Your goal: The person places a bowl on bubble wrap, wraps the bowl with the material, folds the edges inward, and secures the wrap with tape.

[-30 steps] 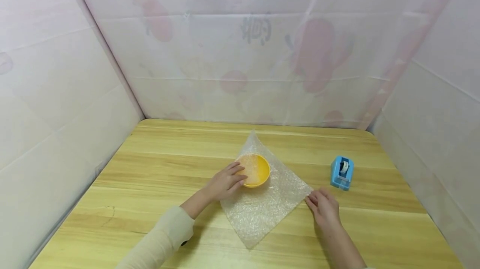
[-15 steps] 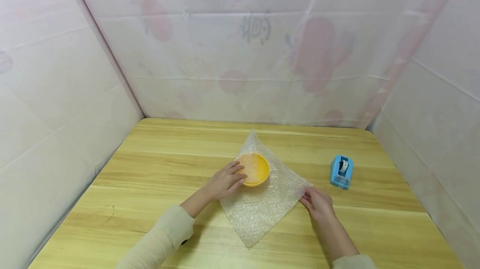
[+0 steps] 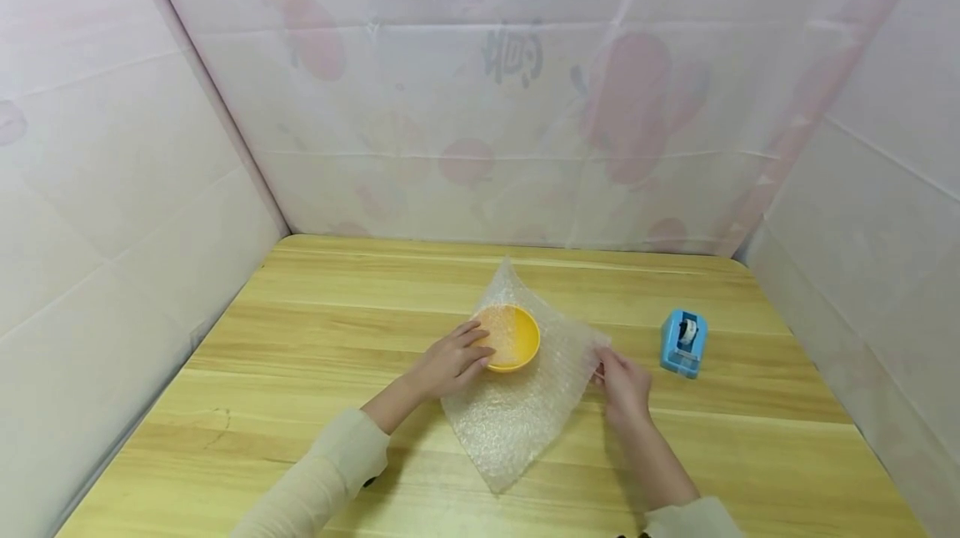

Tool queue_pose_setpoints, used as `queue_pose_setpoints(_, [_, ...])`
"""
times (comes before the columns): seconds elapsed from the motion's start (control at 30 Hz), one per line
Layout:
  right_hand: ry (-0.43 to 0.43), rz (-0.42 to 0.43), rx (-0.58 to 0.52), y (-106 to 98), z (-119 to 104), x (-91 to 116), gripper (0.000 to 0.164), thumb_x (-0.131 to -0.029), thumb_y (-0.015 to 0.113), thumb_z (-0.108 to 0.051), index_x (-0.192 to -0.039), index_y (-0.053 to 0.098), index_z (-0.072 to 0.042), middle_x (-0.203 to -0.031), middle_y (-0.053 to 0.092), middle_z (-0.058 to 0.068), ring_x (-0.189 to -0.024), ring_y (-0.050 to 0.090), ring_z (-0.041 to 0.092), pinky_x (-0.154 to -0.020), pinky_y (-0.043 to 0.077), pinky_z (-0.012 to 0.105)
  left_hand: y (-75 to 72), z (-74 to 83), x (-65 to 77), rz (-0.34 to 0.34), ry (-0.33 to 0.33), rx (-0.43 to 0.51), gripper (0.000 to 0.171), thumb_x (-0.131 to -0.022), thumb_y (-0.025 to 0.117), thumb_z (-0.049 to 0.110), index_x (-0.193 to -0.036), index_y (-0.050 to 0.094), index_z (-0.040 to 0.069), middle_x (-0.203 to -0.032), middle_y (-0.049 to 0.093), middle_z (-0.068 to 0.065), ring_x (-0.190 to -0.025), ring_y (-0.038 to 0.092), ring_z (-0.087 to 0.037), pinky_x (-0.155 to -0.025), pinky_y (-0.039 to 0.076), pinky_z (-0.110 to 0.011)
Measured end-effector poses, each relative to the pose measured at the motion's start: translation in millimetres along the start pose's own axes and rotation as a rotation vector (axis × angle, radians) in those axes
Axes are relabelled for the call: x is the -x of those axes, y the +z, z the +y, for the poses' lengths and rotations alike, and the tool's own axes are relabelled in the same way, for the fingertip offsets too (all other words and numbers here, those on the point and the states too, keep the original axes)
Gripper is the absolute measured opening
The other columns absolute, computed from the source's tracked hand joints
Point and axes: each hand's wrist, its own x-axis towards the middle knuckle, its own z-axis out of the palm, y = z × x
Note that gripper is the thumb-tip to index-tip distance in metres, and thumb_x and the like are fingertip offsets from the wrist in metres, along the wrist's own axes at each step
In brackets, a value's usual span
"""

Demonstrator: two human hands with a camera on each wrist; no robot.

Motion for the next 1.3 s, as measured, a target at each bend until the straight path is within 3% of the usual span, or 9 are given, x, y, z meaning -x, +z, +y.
queue_pose_setpoints(0.13, [-0.068, 0.031, 0.008, 15.4, -8.5, 6.0, 0.052, -0.092, 0.055, -0.031, -0.132, 0.047, 0.0, -0.081, 0.057, -0.015, -0.078, 0.054, 0.001, -0.072, 0.05, 0.017, -0.5, -0.1, -0.1, -0.004, -0.001, 0.004, 0.029, -0.097, 0.045, 0.022, -0.108, 0.068, 0.008, -0.121, 0.062, -0.015, -0.125, 0.048, -0.032, -0.112, 0.031, -0.037])
queue_pose_setpoints(0.37, [-0.191, 0.014, -0.011, 43.7, -16.3, 17.8, 0.02, -0.091, 0.058, -0.026, -0.101, 0.068, -0.011, -0.076, 0.062, -0.018, -0.076, 0.058, 0.0, -0.071, 0.052, 0.018, 1.7, -2.2, -0.6, 0.013, 0.014, 0.007, 0.029, -0.096, 0.046, 0.022, -0.106, 0.069, 0.008, -0.119, 0.063, -0.015, -0.124, 0.049, -0.032, -0.111, 0.031, -0.037])
queue_pose_setpoints(0.47, [-0.227, 0.01, 0.021, 56.4, -16.4, 22.2, 0.028, -0.091, 0.057, -0.025, -0.111, 0.065, -0.008, -0.081, 0.062, -0.018, -0.08, 0.058, 0.0, -0.075, 0.052, 0.018, 1.5, -2.6, -1.0, 0.006, 0.018, 0.007, 0.029, -0.097, 0.045, 0.022, -0.106, 0.069, 0.008, -0.119, 0.063, -0.015, -0.124, 0.049, -0.032, -0.112, 0.031, -0.037])
queue_pose_setpoints(0.6, [-0.245, -0.001, 0.062, 71.5, -12.7, 25.0, 0.039, -0.092, 0.056, -0.025, -0.12, 0.057, 0.003, -0.11, 0.065, 0.0, -0.104, 0.055, 0.013, -0.096, 0.046, 0.029, -0.3, -1.7, -1.2, -0.013, 0.02, 0.007, 0.029, -0.097, 0.044, 0.021, -0.108, 0.068, 0.007, -0.119, 0.063, -0.014, -0.124, 0.049, -0.031, -0.112, 0.03, -0.037])
queue_pose_setpoints(0.7, [-0.263, -0.014, 0.078, 81.5, -7.0, 24.5, 0.039, -0.093, 0.054, -0.021, -0.12, 0.055, 0.006, -0.13, 0.054, 0.018, -0.123, 0.048, 0.028, -0.108, 0.036, 0.04, -0.4, -1.2, -1.3, -0.025, 0.02, 0.001, 0.03, -0.097, 0.044, 0.021, -0.108, 0.068, 0.007, -0.12, 0.062, -0.014, -0.125, 0.048, -0.031, -0.112, 0.029, -0.038])
queue_pose_setpoints(0.9, [-0.328, -0.045, 0.106, 97.5, 7.4, 20.3, 0.034, -0.092, 0.054, -0.014, -0.118, 0.056, 0.009, -0.129, 0.051, 0.022, -0.126, 0.047, 0.033, -0.105, 0.038, 0.039, -0.2, -0.5, -1.4, -0.046, 0.0, -0.003, 0.032, -0.098, 0.041, 0.023, -0.11, 0.067, 0.008, -0.124, 0.06, -0.015, -0.127, 0.046, -0.032, -0.113, 0.029, -0.037])
queue_pose_setpoints(0.97, [-0.372, -0.056, 0.174, 100.0, 12.4, 17.7, 0.033, -0.093, 0.054, -0.014, -0.117, 0.058, 0.008, -0.128, 0.053, 0.021, -0.125, 0.048, 0.034, -0.103, 0.039, 0.04, -0.1, -0.3, -1.4, -0.05, -0.008, 0.002, 0.033, -0.099, 0.041, 0.023, -0.111, 0.067, 0.008, -0.125, 0.059, -0.015, -0.128, 0.045, -0.032, -0.113, 0.028, -0.037])
queue_pose_setpoints(1.1, [-0.518, -0.097, 0.342, 101.0, 21.6, 11.2, 0.029, -0.092, 0.057, -0.013, -0.113, 0.062, 0.005, -0.123, 0.058, 0.021, -0.121, 0.051, 0.036, -0.103, 0.04, 0.046, 0.2, -0.2, -1.2, -0.057, -0.018, -0.003, 0.033, -0.099, 0.041, 0.024, -0.111, 0.067, 0.008, -0.126, 0.058, -0.015, -0.129, 0.044, -0.032, -0.113, 0.028, -0.037])
queue_pose_setpoints(1.3, [-0.887, -0.124, 0.529, 95.3, 31.1, 6.5, 0.022, -0.088, 0.059, -0.011, -0.101, 0.069, 0.003, -0.102, 0.067, 0.022, -0.099, 0.059, 0.04, -0.089, 0.045, 0.053, -0.1, -0.6, -1.7, -0.056, -0.044, 0.028, 0.032, -0.098, 0.043, 0.025, -0.112, 0.063, 0.006, -0.124, 0.059, -0.013, -0.128, 0.045, -0.03, -0.11, 0.034, -0.035])
